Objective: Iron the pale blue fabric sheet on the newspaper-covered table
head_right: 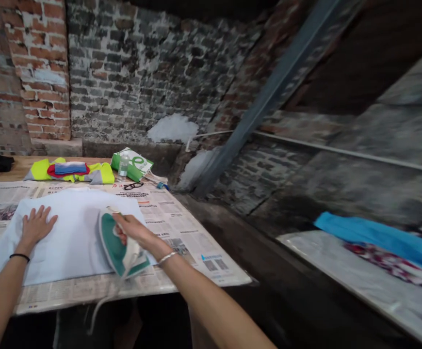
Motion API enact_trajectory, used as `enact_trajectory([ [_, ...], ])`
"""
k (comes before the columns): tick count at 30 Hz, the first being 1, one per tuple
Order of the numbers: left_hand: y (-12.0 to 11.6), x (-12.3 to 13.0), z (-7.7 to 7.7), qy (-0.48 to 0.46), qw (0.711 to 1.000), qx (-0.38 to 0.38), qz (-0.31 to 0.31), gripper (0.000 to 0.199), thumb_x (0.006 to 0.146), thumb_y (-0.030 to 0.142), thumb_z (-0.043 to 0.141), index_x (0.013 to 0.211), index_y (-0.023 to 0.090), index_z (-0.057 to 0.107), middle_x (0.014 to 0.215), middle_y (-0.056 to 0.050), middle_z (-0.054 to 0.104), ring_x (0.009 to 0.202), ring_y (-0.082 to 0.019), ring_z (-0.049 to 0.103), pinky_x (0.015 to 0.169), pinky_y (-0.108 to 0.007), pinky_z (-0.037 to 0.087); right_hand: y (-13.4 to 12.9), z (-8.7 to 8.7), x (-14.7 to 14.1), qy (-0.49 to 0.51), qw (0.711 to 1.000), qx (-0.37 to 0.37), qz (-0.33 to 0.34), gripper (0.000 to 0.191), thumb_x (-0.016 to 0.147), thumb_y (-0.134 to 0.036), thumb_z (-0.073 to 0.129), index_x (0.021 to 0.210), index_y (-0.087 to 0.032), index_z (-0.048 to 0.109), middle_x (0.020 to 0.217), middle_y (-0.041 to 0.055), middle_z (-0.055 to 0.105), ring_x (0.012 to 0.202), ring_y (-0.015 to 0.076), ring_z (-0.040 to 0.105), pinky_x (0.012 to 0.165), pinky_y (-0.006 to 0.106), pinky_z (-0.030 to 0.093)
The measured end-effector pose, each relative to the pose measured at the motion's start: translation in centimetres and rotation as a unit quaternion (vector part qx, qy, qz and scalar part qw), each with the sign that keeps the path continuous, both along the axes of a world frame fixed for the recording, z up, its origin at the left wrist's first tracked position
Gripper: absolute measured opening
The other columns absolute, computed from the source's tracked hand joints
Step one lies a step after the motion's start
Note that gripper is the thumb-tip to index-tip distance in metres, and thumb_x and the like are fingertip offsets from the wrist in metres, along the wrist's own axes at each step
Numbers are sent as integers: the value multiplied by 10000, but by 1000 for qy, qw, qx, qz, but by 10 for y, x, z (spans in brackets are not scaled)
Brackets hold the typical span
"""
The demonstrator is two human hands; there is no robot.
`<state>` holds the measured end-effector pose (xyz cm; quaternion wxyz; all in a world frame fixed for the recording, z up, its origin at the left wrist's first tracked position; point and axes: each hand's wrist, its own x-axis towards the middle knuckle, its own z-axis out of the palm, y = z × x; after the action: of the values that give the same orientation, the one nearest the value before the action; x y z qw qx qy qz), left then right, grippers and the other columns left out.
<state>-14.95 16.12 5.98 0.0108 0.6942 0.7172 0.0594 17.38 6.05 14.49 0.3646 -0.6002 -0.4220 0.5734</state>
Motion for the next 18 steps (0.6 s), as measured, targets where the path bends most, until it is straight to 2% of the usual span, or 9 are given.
enact_trajectory([
  [5,-1,0,-3,-7,1000,3,2,661,949,573,294,1509,230,363,1617,-65,263,1478,-374,198,1167,-614,166,-13,-7,79,-23,990,-24,-136,353,984,-365,528,689,-190,446,475,-94,372,348,43,300,344,168,305],
  [9,0,-1,-6,-13,1000,13,1,662,946,576,297,1501,225,380,1611,-73,274,1472,-386,209,1161,-624,167,-19,-7,111,-30,973,-34,-227,369,1017,-328,441,671,-201,430,459,-80,374,349,51,291,354,174,323],
  [11,1,-2,-8,-16,1000,17,3,663,945,576,300,1499,223,384,1610,-77,277,1473,-387,205,1160,-628,164,-21,-5,113,-36,971,-27,-237,363,1011,-329,441,668,-211,424,460,-72,386,349,62,304,355,187,339],
  [13,2,-2,-9,-18,1000,17,5,657,942,573,312,1494,228,395,1606,-79,285,1472,-385,211,1156,-629,174,-22,2,108,-33,976,-9,-215,342,993,-341,470,677,-216,431,471,-63,406,350,72,318,348,201,348],
  [18,2,-2,-7,-10,1000,22,1,664,945,566,301,1502,214,380,1608,-74,279,1471,-384,213,1157,-626,181,-23,38,73,33,988,48,-140,332,955,-406,550,706,-205,459,500,-74,403,350,59,317,341,195,358],
])
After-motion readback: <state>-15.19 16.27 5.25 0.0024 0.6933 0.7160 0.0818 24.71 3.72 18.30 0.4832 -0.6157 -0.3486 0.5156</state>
